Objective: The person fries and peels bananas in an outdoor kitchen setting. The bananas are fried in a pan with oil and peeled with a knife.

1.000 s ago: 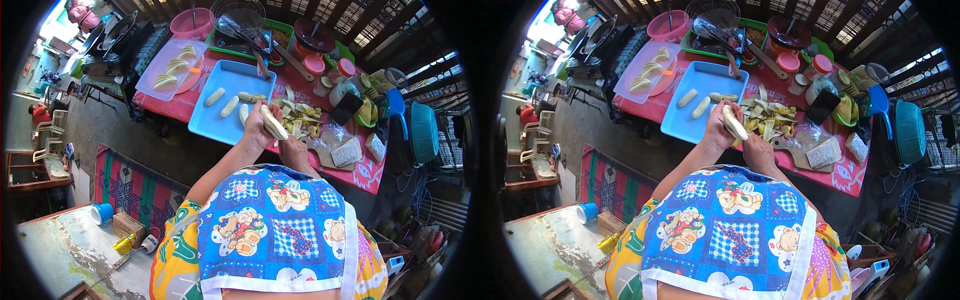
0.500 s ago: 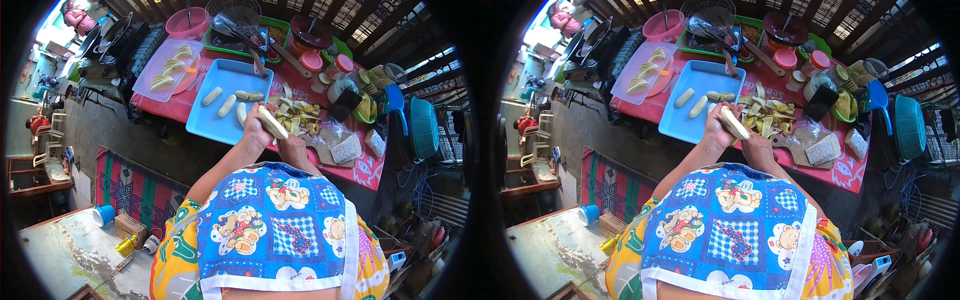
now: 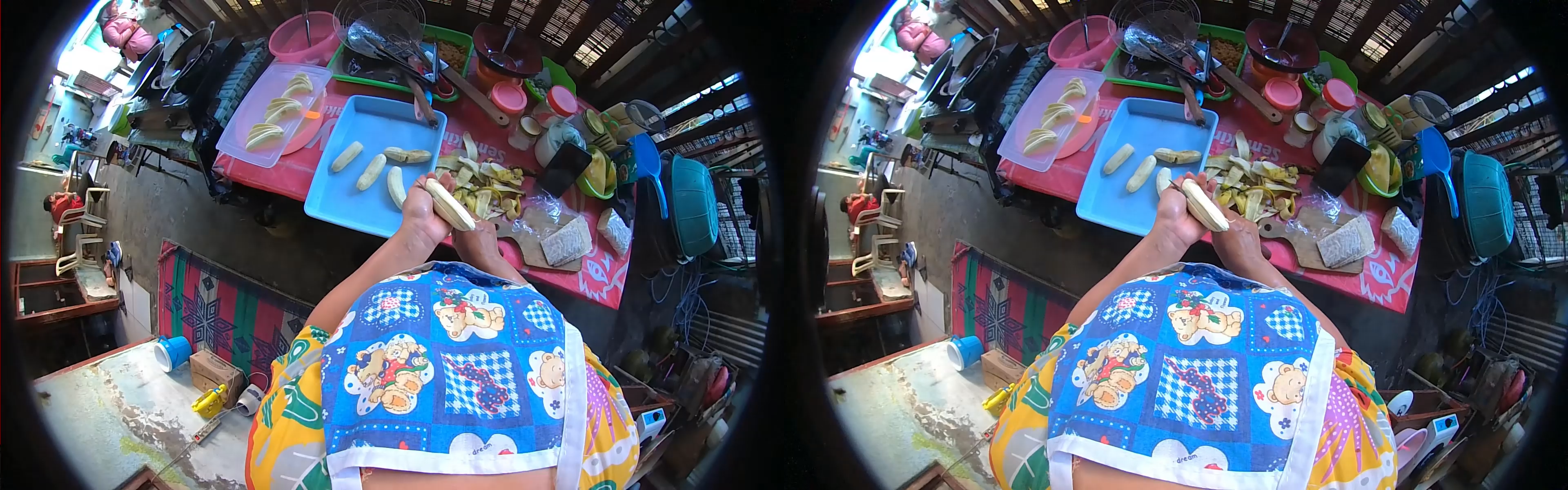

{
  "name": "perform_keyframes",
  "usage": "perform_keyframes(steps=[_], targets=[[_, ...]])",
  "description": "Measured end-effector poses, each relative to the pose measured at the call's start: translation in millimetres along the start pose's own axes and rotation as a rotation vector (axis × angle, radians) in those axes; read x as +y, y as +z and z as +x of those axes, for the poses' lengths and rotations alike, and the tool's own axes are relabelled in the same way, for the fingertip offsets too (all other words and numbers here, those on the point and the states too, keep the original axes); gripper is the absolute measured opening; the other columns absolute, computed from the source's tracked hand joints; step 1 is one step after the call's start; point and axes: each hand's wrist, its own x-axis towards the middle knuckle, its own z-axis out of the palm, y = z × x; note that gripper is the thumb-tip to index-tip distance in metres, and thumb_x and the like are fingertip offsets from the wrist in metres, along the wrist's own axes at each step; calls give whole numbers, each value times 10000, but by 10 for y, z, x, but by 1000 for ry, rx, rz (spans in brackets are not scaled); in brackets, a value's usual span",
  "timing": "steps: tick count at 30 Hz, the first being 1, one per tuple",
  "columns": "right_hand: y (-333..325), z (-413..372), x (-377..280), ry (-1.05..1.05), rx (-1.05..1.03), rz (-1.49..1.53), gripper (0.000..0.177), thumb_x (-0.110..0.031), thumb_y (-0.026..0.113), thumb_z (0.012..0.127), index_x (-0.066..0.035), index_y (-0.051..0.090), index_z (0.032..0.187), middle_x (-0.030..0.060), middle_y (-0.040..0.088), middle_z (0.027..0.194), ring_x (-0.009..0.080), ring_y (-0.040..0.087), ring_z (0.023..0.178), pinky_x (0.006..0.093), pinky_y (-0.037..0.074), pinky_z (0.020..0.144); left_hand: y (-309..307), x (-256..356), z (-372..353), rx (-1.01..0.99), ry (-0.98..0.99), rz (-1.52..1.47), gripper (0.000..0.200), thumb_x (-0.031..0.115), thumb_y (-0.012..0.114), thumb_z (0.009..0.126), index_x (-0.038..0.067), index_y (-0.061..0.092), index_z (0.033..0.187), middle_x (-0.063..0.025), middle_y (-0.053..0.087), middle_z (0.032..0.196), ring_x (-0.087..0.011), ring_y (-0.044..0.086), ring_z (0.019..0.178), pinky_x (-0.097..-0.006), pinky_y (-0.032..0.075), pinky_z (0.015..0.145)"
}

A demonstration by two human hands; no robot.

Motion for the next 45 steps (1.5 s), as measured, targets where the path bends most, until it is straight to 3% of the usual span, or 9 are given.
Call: perform_keyframes(steps=[17,23,26,32,36,38,40,43,45], targets=[[179,25,141,-104,150,-56,335,-89,491,769,-95,479,1104,117,584,797,291,603,690,400,478,558,16,-61,-78,78,81,143,201,267,264,927,142,418,894,-110,587,959,-224,551,788,-353,483,640],[-147,174,138,-167,226,-446,248,-139,511,757,-112,499,1003,54,521,734,205,567,684,347,447,573,73,53,-256,-304,-191,216,430,342,293,930,32,360,1220,-118,470,1170,-257,483,1044,-430,371,923],[-267,219,192,-232,217,-588,279,-172,521,746,-129,504,1021,34,515,749,173,545,681,309,421,576,-12,-52,-244,-258,-138,443,370,308,339,930,48,390,1188,-117,485,1130,-240,487,1034,-430,380,916],[-744,160,413,-395,172,-625,401,-114,498,748,-162,500,1146,32,499,782,165,524,765,293,399,653,-164,214,-234,-193,-348,490,309,241,462,905,28,446,1128,-83,539,942,-172,538,761,-316,496,662],[-943,51,688,-342,17,-448,427,-79,546,723,-176,519,1139,65,542,841,224,553,800,318,425,669,-105,354,-410,-220,-309,628,324,220,462,906,32,434,1168,-64,541,915,-138,529,760,-278,491,646],[-965,23,716,-129,-90,-145,435,-38,545,700,-114,540,1129,114,591,856,294,570,796,345,441,667,-131,418,-370,-395,-242,840,346,203,506,888,45,449,1190,-54,551,992,-105,531,823,-247,482,675],[-786,73,787,-179,-5,107,364,-68,540,756,-80,546,1120,101,606,812,271,586,778,348,449,643,17,372,-459,-394,-161,1086,375,185,534,872,43,450,1208,-51,556,1022,-93,530,845,-228,466,703],[-736,194,372,193,-230,747,325,-245,566,845,-65,559,1116,17,570,723,62,486,587,221,390,496,256,333,-559,-415,-40,1502,419,155,587,838,36,463,1220,-45,565,1054,-83,529,877,-202,437,749],[-772,232,219,209,-270,900,325,-253,570,846,-50,564,1100,9,556,706,52,467,557,208,368,472,356,340,-606,-443,12,1677,431,143,611,820,31,477,1214,-43,571,1056,-83,529,886,-195,425,769]])
